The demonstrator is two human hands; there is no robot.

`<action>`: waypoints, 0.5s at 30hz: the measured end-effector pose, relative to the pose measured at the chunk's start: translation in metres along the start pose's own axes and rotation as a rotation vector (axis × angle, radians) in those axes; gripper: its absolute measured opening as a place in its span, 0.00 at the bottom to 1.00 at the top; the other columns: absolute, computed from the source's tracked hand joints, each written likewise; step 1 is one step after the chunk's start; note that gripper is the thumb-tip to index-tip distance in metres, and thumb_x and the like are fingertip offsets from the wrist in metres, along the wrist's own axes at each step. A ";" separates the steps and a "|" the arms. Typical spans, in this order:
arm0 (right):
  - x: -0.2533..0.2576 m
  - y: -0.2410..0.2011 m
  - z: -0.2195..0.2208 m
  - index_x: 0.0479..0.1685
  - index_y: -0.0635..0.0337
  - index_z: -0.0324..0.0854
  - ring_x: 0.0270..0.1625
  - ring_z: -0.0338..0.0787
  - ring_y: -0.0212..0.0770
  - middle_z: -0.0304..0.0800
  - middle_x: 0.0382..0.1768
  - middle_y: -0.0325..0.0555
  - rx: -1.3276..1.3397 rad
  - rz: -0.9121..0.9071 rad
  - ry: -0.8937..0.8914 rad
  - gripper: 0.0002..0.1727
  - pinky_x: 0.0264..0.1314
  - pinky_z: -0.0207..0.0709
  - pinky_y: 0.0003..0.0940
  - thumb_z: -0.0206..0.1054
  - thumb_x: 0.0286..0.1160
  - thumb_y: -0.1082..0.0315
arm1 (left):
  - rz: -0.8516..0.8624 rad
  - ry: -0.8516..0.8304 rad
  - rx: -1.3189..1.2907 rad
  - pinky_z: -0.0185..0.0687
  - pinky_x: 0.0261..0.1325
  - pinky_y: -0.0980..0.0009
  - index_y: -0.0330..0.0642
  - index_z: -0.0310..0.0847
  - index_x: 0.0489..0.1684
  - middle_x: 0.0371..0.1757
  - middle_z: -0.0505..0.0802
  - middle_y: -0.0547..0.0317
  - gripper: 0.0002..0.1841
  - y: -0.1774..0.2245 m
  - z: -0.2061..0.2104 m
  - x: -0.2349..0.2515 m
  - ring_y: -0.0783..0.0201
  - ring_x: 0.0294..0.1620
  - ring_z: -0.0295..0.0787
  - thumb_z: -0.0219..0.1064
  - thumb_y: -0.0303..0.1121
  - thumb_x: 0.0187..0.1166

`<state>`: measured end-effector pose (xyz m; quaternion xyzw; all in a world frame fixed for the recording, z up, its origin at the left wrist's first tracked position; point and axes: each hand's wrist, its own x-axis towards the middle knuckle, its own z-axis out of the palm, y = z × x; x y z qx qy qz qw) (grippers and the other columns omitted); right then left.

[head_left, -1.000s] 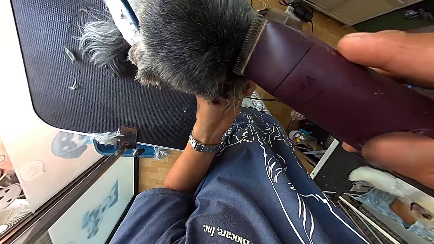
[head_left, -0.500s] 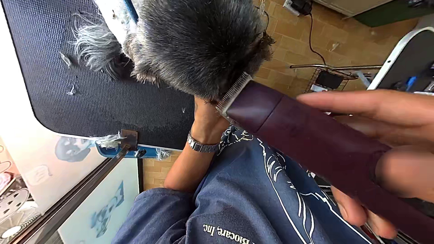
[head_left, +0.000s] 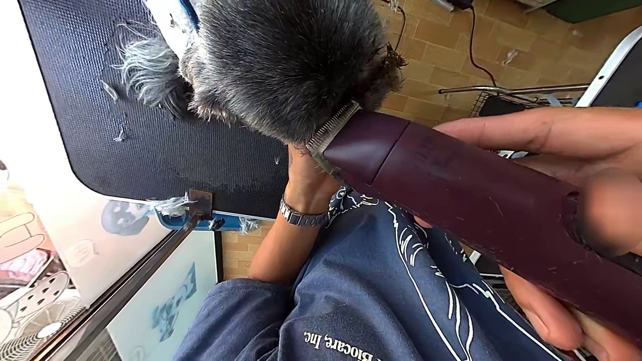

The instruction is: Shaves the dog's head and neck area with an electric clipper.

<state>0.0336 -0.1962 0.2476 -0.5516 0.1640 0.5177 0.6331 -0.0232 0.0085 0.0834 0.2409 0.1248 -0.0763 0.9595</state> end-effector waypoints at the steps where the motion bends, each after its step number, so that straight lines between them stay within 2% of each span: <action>1: 0.001 -0.001 0.001 0.86 0.49 0.68 0.22 0.94 0.41 0.93 0.42 0.50 0.005 -0.002 0.011 0.27 0.19 0.91 0.33 0.57 0.89 0.70 | -0.031 0.039 -0.068 0.86 0.56 0.80 0.52 0.90 0.41 0.42 0.96 0.69 0.17 -0.006 -0.007 -0.001 0.78 0.49 0.92 0.52 0.39 0.92; 2: 0.002 -0.002 0.002 0.86 0.50 0.68 0.21 0.93 0.42 0.93 0.42 0.51 0.009 -0.008 0.025 0.27 0.18 0.91 0.34 0.57 0.88 0.71 | -0.055 0.032 -0.183 0.87 0.57 0.74 0.49 0.90 0.42 0.43 0.96 0.63 0.16 -0.021 -0.029 0.001 0.72 0.50 0.93 0.53 0.39 0.90; 3: 0.003 -0.003 0.004 0.86 0.50 0.69 0.21 0.93 0.43 0.93 0.42 0.52 0.010 -0.018 0.033 0.27 0.17 0.91 0.35 0.57 0.88 0.72 | 0.012 -0.234 -0.293 0.84 0.67 0.64 0.44 0.84 0.59 0.57 0.92 0.56 0.16 -0.054 -0.080 0.008 0.64 0.63 0.88 0.50 0.39 0.92; 4: 0.003 -0.003 0.004 0.86 0.50 0.68 0.20 0.92 0.44 0.93 0.41 0.52 -0.006 -0.031 0.033 0.27 0.16 0.90 0.35 0.58 0.88 0.72 | 0.005 -0.225 -0.356 0.84 0.67 0.58 0.44 0.84 0.61 0.58 0.92 0.52 0.16 -0.075 -0.105 0.010 0.59 0.64 0.88 0.55 0.41 0.90; 6: 0.003 -0.002 0.004 0.88 0.49 0.65 0.21 0.93 0.43 0.93 0.42 0.51 -0.029 -0.056 0.000 0.29 0.17 0.91 0.35 0.57 0.88 0.72 | -0.044 -0.095 -0.357 0.85 0.65 0.56 0.46 0.85 0.59 0.56 0.93 0.53 0.17 -0.085 -0.115 0.010 0.58 0.62 0.89 0.58 0.46 0.87; 8: -0.001 0.003 0.000 0.90 0.47 0.61 0.26 0.95 0.44 0.92 0.46 0.51 -0.048 -0.056 -0.062 0.31 0.22 0.93 0.35 0.55 0.88 0.72 | -0.089 0.010 -0.332 0.85 0.65 0.59 0.46 0.84 0.59 0.54 0.92 0.56 0.19 -0.063 -0.083 0.015 0.61 0.60 0.89 0.55 0.48 0.88; 9: -0.003 0.005 -0.002 0.91 0.46 0.61 0.28 0.95 0.44 0.91 0.47 0.52 -0.035 -0.047 -0.085 0.31 0.24 0.93 0.35 0.54 0.89 0.72 | -0.148 0.215 -0.311 0.87 0.59 0.63 0.46 0.85 0.51 0.45 0.93 0.58 0.17 -0.040 -0.044 0.020 0.64 0.52 0.91 0.56 0.47 0.87; 10: -0.003 0.006 -0.001 0.91 0.46 0.62 0.28 0.94 0.44 0.91 0.48 0.53 -0.020 -0.035 -0.087 0.30 0.25 0.93 0.35 0.54 0.89 0.72 | -0.166 0.290 -0.281 0.88 0.57 0.66 0.46 0.84 0.49 0.42 0.92 0.60 0.16 -0.027 -0.023 0.024 0.67 0.49 0.91 0.56 0.46 0.87; 12: -0.003 0.004 0.001 0.90 0.45 0.62 0.28 0.94 0.44 0.92 0.48 0.53 0.002 -0.009 -0.073 0.30 0.27 0.93 0.34 0.53 0.90 0.71 | -0.194 0.306 -0.262 0.87 0.57 0.69 0.46 0.82 0.50 0.42 0.91 0.61 0.17 -0.017 -0.009 0.027 0.69 0.49 0.90 0.49 0.43 0.91; 14: 0.000 0.001 0.004 0.91 0.44 0.61 0.28 0.95 0.43 0.92 0.46 0.52 0.006 -0.008 -0.064 0.29 0.26 0.93 0.32 0.53 0.91 0.70 | -0.286 0.490 -0.276 0.88 0.56 0.70 0.47 0.83 0.45 0.38 0.91 0.62 0.20 -0.007 0.007 0.030 0.69 0.46 0.91 0.42 0.43 0.94; 15: 0.001 -0.001 0.005 0.90 0.45 0.62 0.26 0.95 0.43 0.93 0.45 0.52 0.005 -0.013 -0.046 0.28 0.24 0.93 0.33 0.54 0.91 0.69 | -0.288 0.516 -0.304 0.88 0.55 0.68 0.48 0.84 0.41 0.36 0.91 0.61 0.21 -0.015 -0.003 0.029 0.67 0.44 0.91 0.42 0.41 0.93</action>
